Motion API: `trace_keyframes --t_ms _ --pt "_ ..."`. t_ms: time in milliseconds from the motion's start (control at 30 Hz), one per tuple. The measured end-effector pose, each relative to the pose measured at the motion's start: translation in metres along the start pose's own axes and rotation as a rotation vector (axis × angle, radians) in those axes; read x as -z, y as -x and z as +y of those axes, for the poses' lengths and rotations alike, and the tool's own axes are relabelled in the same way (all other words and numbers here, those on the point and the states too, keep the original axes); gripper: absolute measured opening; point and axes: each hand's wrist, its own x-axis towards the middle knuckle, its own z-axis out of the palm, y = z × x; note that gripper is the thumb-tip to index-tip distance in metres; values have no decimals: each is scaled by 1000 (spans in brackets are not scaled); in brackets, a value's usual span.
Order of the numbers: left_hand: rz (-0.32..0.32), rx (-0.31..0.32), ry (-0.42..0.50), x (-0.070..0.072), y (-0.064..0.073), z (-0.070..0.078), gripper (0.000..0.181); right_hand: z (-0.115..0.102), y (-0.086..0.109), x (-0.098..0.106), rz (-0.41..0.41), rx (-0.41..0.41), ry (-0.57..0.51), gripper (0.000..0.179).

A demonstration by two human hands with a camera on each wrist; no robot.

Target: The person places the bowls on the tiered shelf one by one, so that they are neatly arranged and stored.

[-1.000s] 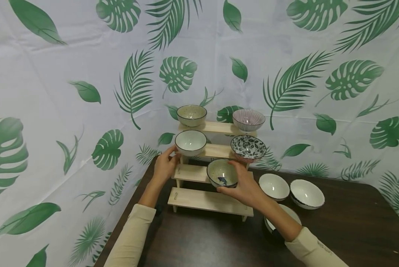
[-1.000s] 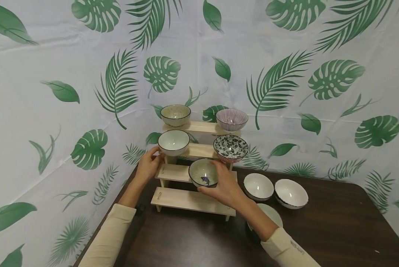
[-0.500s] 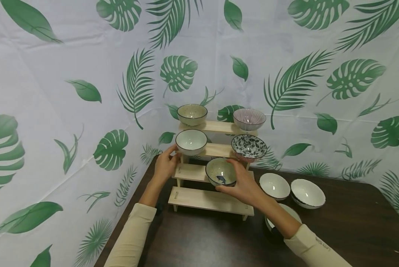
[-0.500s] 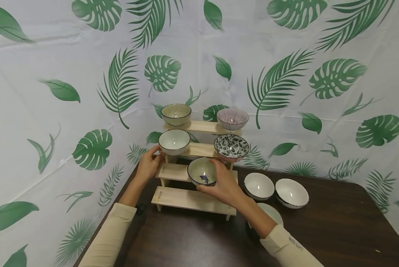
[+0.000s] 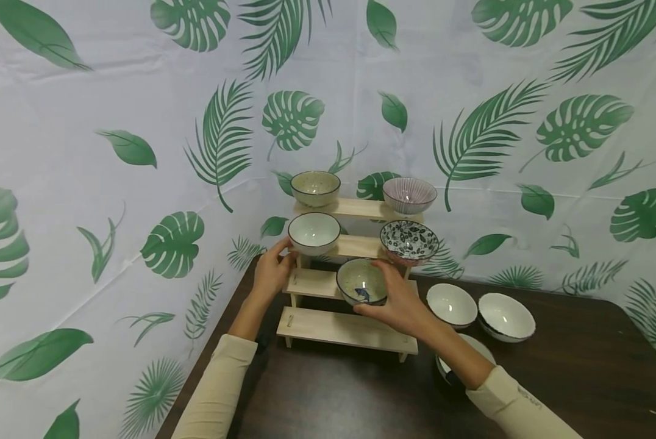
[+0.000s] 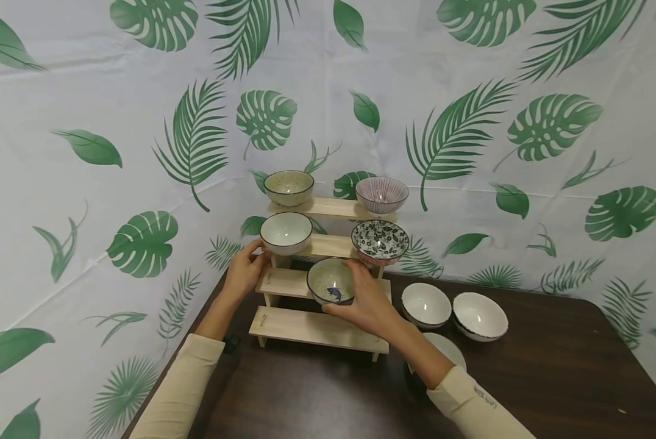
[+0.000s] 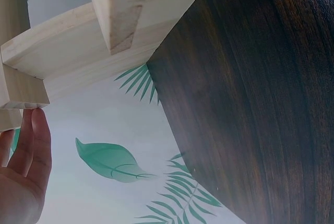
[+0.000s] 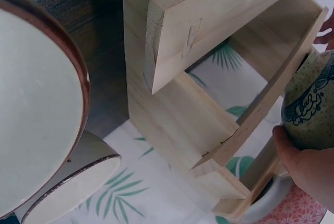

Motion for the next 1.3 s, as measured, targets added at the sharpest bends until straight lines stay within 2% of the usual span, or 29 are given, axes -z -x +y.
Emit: trace_keyframes --t_ms 233,533,900,1100,1300 --pt "-7 7 3 1 2 -2 40 -1 -1 -3 -13 -9 -9 104" --pt "-2 5 6 2 1 0 41 -4 -3 -5 10 10 3 107" --pt "-6 16 3 0 3 -1 40 -7 -3 -11 10 -53 23 113" --pt "4 -3 -2 0 0 0 41 -8 -6 -12 19 -40 18 111" --pt "4 11 -6 1 1 1 40 -8 -10 -15 15 -13 9 112"
